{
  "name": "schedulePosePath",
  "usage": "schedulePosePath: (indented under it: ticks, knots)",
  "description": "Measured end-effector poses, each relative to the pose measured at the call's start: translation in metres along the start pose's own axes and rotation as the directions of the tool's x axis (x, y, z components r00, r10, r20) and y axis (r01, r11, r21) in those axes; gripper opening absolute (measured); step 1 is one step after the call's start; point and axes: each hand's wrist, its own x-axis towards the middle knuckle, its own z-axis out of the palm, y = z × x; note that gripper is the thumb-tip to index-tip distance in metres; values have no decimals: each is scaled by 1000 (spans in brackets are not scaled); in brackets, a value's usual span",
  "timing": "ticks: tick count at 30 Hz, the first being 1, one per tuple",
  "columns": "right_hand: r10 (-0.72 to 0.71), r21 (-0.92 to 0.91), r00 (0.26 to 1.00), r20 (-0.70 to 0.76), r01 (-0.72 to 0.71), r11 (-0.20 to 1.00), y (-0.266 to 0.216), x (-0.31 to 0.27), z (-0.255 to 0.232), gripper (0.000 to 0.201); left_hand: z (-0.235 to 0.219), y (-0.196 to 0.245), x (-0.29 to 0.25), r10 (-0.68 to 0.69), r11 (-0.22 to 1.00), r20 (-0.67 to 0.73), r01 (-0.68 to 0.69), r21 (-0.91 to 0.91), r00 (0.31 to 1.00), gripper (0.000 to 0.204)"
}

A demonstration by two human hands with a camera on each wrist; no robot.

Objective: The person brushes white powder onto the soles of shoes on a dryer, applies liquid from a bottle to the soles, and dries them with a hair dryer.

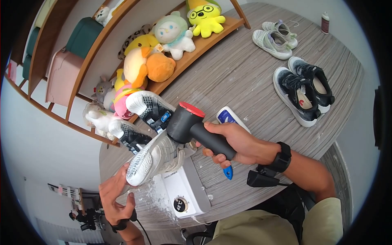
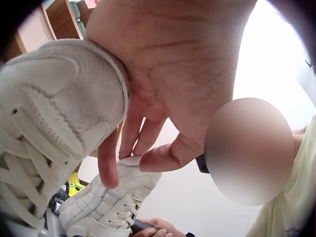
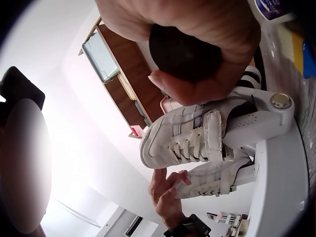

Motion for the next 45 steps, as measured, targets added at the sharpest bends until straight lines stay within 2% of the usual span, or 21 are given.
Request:
schedulePosePath:
  ticks: [4, 13, 16, 18, 22, 25, 28, 34, 37, 40, 44, 45]
  knots:
    - [-15, -10, 998, 61, 15, 1000, -2, -4, 2, 47, 0, -2, -1, 11, 1000, -4, -11, -16, 1000, 72]
    - [-47, -67, 997, 69, 52, 996, -2, -9, 4, 47, -2, 1, 1, 2, 999, 8, -1, -39, 1000, 71]
    - [58, 74, 993, 103, -65, 995, -6, -7, 1, 48, -3, 1, 3, 8, 1000, 22, -7, -19, 1000, 71]
    - [68, 45, 991, 117, -74, 996, -10, -9, 0, 48, -2, -2, 3, 37, 999, 26, -37, -2, 999, 71]
    - [69, -24, 992, 102, -67, 997, -18, -12, 6, 48, -2, 0, 3, 23, 997, 19, -22, -79, 1000, 71]
    - [66, -157, 991, 114, -48, 986, -33, -21, 12, 49, -5, 0, 3, 3, 997, 39, 0, -81, 999, 72]
    - [28, -260, 999, 39, -17, 966, -39, -36, 29, 48, -4, -2, 0, -23, 996, 58, 28, -86, 998, 73]
    - [-127, -338, 992, 14, 125, 933, -20, -48, 51, 47, -2, 5, 6, 15, 996, 2, -14, -90, 1000, 72]
    - [-206, -484, 977, 46, 202, 851, -11, -52, 54, 44, -3, 4, 5, 15, 996, 5, -14, -84, 1000, 73]
    - [-332, -511, 942, 44, 307, 803, 10, -53, 57, 42, -3, 3, 5, 23, 995, 7, -22, -97, 1000, 74]
    - [-394, -493, 915, 90, 384, 780, 33, -54, 57, 41, -3, 3, 4, 21, 994, 13, -19, -103, 1000, 74]
    - [-419, -520, 898, 134, 424, 742, 35, -54, 58, 41, -3, 2, 4, 24, 994, 12, -23, -104, 1000, 74]
